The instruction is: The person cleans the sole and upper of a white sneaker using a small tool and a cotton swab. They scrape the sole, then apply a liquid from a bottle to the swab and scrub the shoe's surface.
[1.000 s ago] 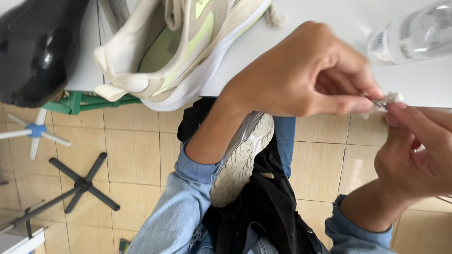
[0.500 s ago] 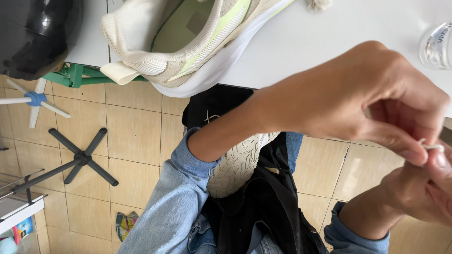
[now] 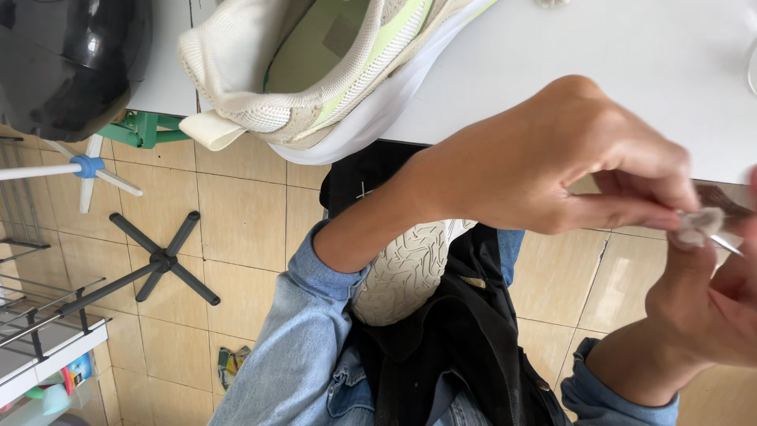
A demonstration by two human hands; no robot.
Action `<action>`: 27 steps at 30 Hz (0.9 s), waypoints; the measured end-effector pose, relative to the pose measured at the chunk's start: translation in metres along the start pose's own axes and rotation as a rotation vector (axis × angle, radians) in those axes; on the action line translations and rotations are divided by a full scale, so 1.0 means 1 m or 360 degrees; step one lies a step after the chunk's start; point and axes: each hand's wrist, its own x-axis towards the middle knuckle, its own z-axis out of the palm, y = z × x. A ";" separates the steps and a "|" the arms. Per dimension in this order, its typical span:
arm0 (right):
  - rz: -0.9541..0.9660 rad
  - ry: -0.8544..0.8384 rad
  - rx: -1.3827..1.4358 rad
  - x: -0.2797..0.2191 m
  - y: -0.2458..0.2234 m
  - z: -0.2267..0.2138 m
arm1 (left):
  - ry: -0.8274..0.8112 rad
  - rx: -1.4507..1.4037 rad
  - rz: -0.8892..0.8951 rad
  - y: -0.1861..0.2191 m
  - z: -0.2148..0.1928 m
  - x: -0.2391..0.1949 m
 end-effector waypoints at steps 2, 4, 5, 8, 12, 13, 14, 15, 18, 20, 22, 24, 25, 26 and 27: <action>-0.0299 -0.0243 0.0239 0.016 0.000 0.003 | -0.0022 -0.0009 -0.0051 0.003 -0.001 -0.008; -0.0464 -0.0121 0.0279 0.015 -0.001 0.011 | 0.0018 -0.0033 -0.0239 0.006 0.001 -0.018; -0.0461 -0.0119 0.0280 0.015 0.000 0.014 | 0.0016 -0.0033 -0.0242 0.007 0.004 -0.023; -0.0433 -0.0090 0.0359 0.012 -0.005 0.022 | 0.0083 0.0003 -0.0323 0.008 0.008 -0.042; -0.0263 -0.0253 0.0461 0.002 -0.023 0.038 | -0.0127 -0.0043 -0.0606 -0.006 -0.001 -0.094; -0.0158 -0.0365 0.0530 -0.003 -0.028 0.044 | -0.0204 0.0007 -0.0776 -0.011 -0.003 -0.113; -0.0159 -0.0362 0.0524 -0.010 -0.036 0.054 | -0.0208 0.0006 -0.0771 -0.024 0.002 -0.136; 0.0085 -0.0454 0.0679 -0.018 -0.044 0.064 | -0.0082 0.0199 -0.0939 -0.036 0.006 -0.160; 0.0532 -0.0602 0.0967 -0.024 -0.076 0.099 | 0.0414 0.0537 -0.1388 -0.105 0.025 -0.239; 0.0727 -0.0662 0.1104 -0.025 -0.100 0.117 | 0.0801 0.0685 -0.1655 -0.134 0.043 -0.266; 0.0661 -0.0853 0.1460 -0.026 -0.122 0.131 | 0.0256 0.0580 -0.2296 -0.141 0.057 -0.258; 0.0569 -0.0907 0.1451 -0.029 -0.134 0.134 | 0.0265 0.0509 -0.2315 -0.122 0.059 -0.237; 0.0486 -0.0964 0.1448 -0.031 -0.140 0.135 | 0.0273 0.0435 -0.2344 -0.111 0.063 -0.228; 0.0479 -0.0963 0.1432 -0.038 -0.138 0.131 | 0.0272 0.0431 -0.2327 -0.102 0.063 -0.222; 0.0545 -0.0991 0.1455 -0.044 -0.137 0.128 | 0.0341 0.0304 -0.2283 -0.092 0.063 -0.216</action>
